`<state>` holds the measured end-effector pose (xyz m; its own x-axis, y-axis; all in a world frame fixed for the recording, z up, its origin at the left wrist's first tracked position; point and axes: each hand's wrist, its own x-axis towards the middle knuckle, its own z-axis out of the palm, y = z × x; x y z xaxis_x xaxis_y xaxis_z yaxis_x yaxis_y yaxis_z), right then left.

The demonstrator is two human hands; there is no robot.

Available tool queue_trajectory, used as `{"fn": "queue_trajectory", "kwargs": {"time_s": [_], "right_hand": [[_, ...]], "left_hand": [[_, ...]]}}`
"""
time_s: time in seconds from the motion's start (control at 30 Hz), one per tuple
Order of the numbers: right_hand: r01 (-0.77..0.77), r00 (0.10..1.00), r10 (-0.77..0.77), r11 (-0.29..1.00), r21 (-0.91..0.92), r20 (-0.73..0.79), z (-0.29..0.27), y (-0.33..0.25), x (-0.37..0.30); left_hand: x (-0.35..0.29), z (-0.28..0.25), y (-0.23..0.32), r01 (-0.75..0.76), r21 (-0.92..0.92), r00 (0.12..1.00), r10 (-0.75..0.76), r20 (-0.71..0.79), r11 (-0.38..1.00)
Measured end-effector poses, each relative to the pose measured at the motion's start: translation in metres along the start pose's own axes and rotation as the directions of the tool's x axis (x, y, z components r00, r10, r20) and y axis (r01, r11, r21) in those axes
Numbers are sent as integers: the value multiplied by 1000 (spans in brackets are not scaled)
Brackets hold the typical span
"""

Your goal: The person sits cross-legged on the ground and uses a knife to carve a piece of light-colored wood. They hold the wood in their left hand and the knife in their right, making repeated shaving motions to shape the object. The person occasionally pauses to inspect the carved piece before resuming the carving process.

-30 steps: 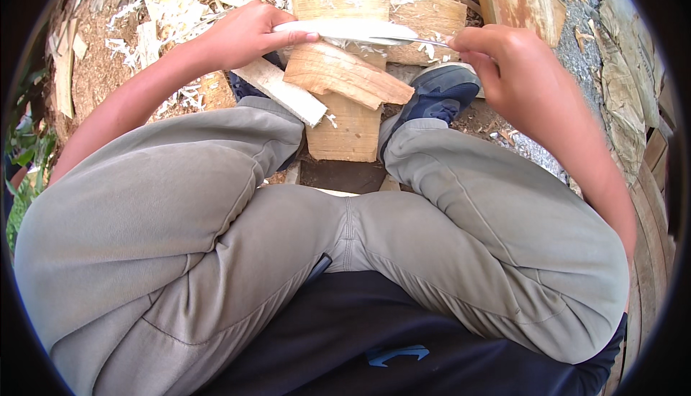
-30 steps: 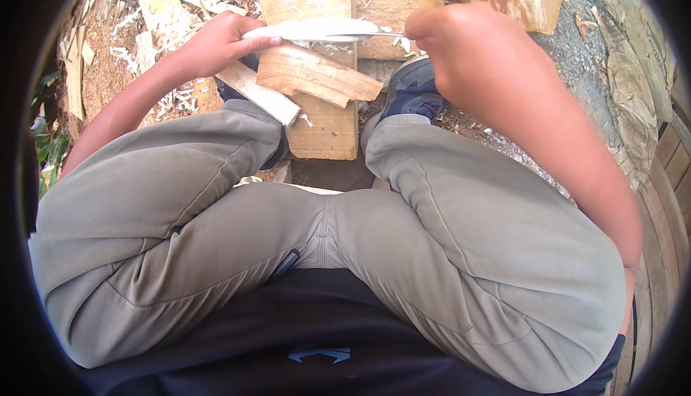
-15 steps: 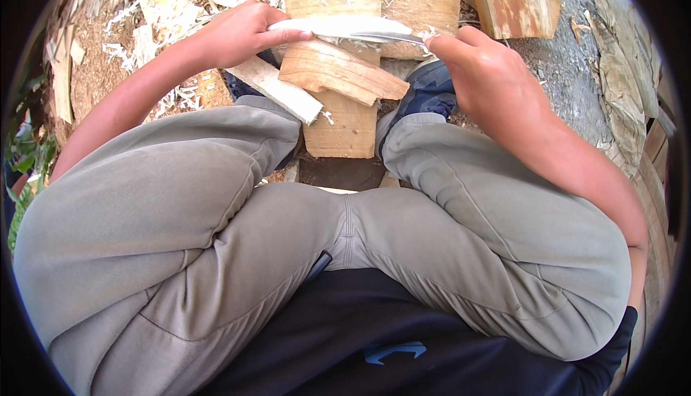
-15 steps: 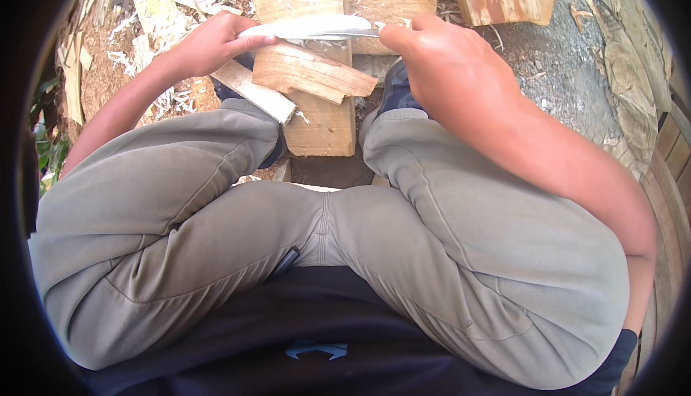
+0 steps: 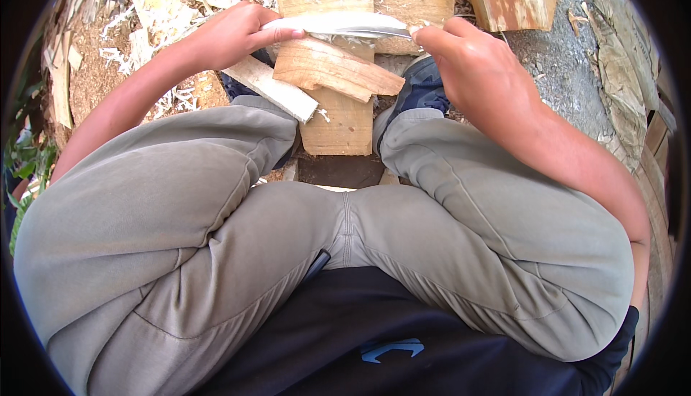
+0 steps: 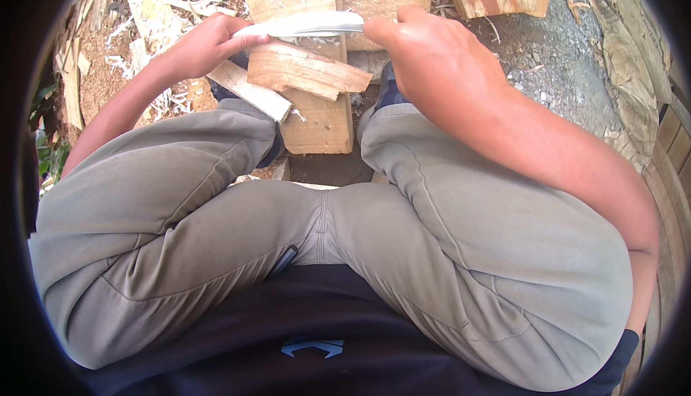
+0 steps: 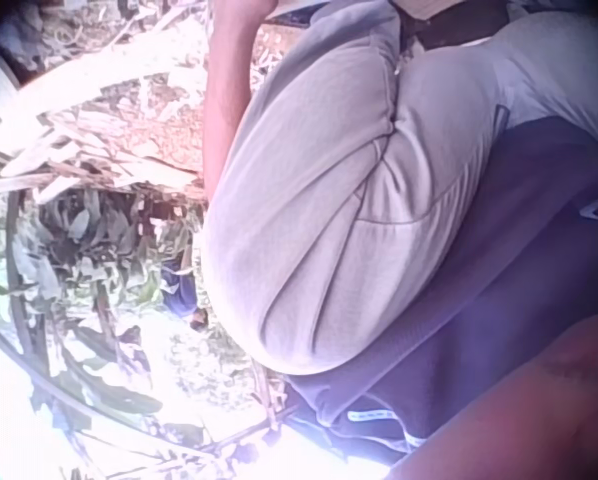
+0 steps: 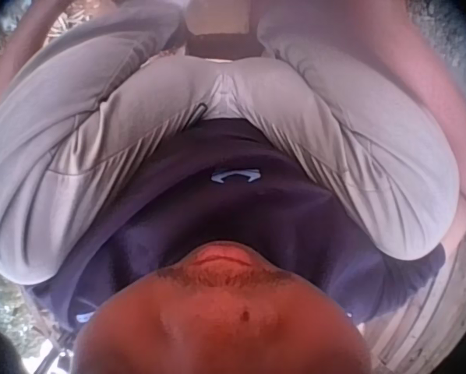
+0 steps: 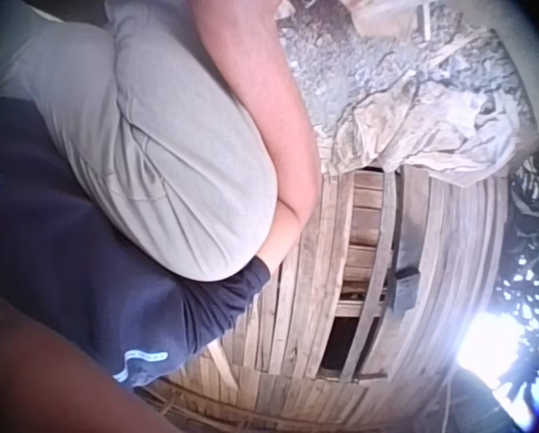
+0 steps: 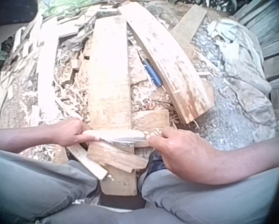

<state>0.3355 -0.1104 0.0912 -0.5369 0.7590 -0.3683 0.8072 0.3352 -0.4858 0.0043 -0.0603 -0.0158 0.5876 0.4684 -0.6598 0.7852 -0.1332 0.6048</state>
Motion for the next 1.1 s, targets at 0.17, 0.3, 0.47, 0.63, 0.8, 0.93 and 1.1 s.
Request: {"fn": "queue_trajectory", "kwargs": {"time_s": [0.17,0.3,0.47,0.63,0.8,0.93,1.1], "right_hand": [[-2,1000,2,1000,-15,11,0,-1,1],[24,1000,-24,1000,-18,3,0,-1,3],[22,1000,-22,1000,-8,-14,0,0,6],[-106,994,101,973,206,34,-4,7,15],[-178,984,173,962,205,41,-12,29,28],[-246,953,203,952,182,227,-35,29,39],[25,994,-47,974,225,95,-31,38,30]], "left_hand": [[0,0,2,9,4,1000,-9,-4,1000],[0,3,-5,7,-21,1000,-7,-5,1000],[0,6,-6,-17,-51,999,15,-34,999],[0,2,-7,-37,-15,998,36,-42,999],[0,12,-8,-27,-181,999,18,-51,983],[-3,8,-9,-2,-106,999,-3,-49,994],[1,6,-8,21,-84,1000,-22,-9,996]]}}
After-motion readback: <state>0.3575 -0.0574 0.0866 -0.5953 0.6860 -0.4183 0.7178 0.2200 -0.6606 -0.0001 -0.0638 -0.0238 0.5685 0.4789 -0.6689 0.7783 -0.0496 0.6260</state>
